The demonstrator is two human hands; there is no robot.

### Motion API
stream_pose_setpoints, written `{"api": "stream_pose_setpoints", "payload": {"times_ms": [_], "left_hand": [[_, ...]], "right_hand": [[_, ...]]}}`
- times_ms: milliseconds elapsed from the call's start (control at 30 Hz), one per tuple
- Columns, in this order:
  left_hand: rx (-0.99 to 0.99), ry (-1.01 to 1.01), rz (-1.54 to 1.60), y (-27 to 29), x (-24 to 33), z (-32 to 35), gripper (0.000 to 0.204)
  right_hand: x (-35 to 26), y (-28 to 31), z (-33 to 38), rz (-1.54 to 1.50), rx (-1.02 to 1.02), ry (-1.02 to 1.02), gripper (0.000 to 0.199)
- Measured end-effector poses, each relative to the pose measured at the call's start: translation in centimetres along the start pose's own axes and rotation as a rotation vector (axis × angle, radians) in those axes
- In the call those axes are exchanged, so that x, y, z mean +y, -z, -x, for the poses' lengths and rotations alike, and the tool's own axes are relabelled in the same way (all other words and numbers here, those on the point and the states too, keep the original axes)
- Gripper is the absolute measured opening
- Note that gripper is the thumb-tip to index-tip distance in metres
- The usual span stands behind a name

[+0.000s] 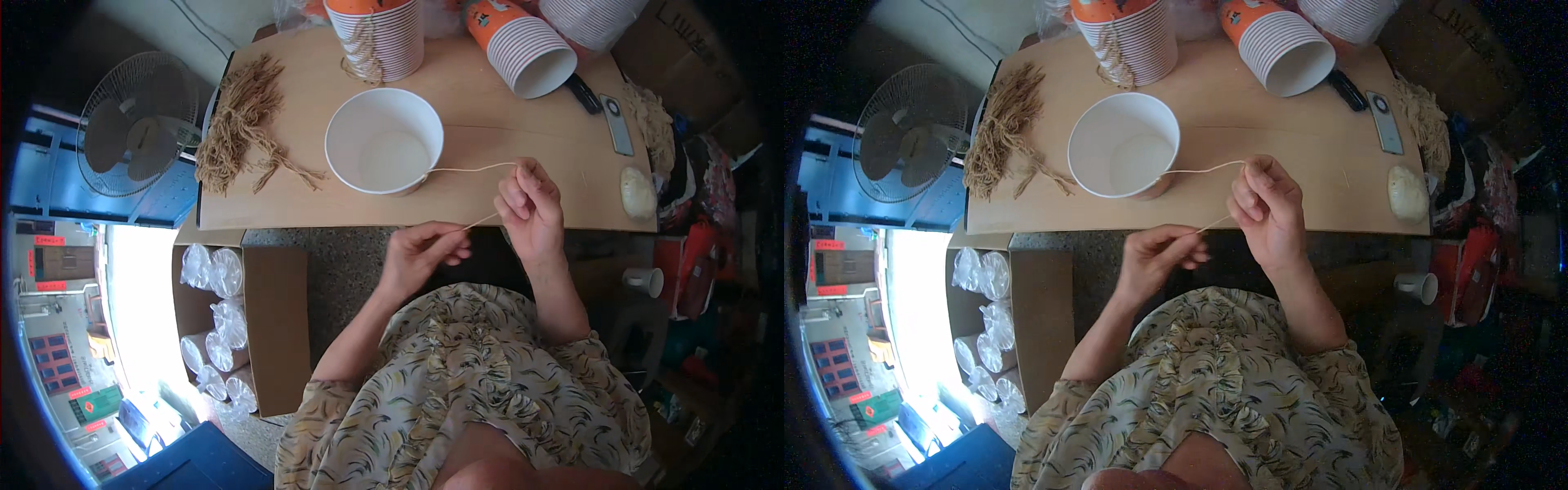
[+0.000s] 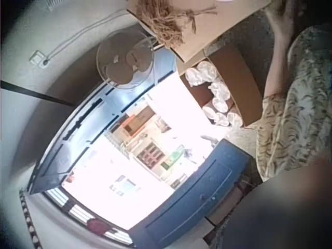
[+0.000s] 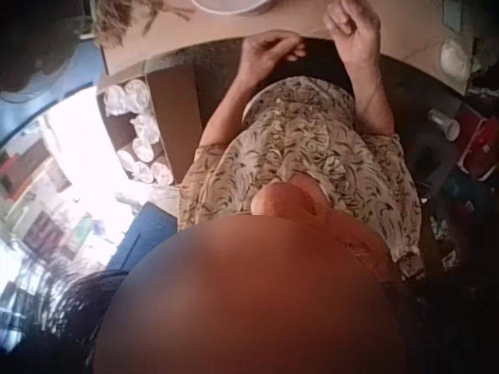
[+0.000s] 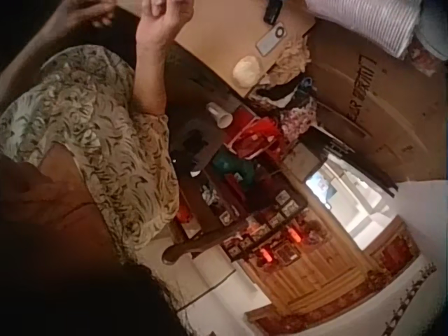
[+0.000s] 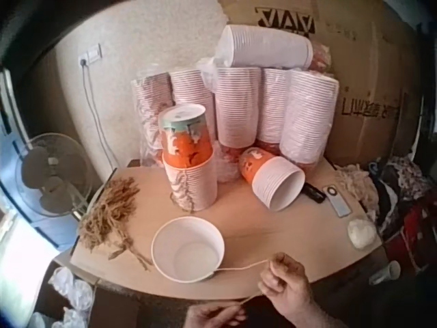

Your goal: Tying twine handles onto printed paper buckets at a workstation.

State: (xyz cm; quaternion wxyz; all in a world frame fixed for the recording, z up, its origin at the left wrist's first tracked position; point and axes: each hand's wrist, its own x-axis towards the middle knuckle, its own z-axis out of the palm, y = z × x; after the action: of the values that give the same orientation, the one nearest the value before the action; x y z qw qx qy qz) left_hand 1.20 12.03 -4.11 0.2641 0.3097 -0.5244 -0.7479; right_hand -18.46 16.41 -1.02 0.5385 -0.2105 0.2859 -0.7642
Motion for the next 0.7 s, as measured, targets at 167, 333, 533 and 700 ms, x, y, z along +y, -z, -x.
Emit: {"api": "stream_pose_setpoints", "payload": {"times_ms": [167,333,533,700], "left_hand": [[0.144,-0.083,-0.146,3.7,-0.4,1.5,0.012],[0.185,-0.279,-0.576,2.1,1.1,1.1,0.010],[0.089,-0.422,-1.066,-0.1,4.1,0.5,0.010],[0.105,-0.382,-0.817,1.0,4.8,0.0,0.010]], "right_hand": [[1.2,3.3,-0.5,-0.109,0.099,-0.092,0.011],[2.4,3.5,-0.6,1.473,0.083,0.657,0.033],[1.1,-1.4,2.5,1.179,-0.354,-0.192,0.037],[1.2,1.2,2.2,1.060,-0.284,-0.071,0.015]]}}
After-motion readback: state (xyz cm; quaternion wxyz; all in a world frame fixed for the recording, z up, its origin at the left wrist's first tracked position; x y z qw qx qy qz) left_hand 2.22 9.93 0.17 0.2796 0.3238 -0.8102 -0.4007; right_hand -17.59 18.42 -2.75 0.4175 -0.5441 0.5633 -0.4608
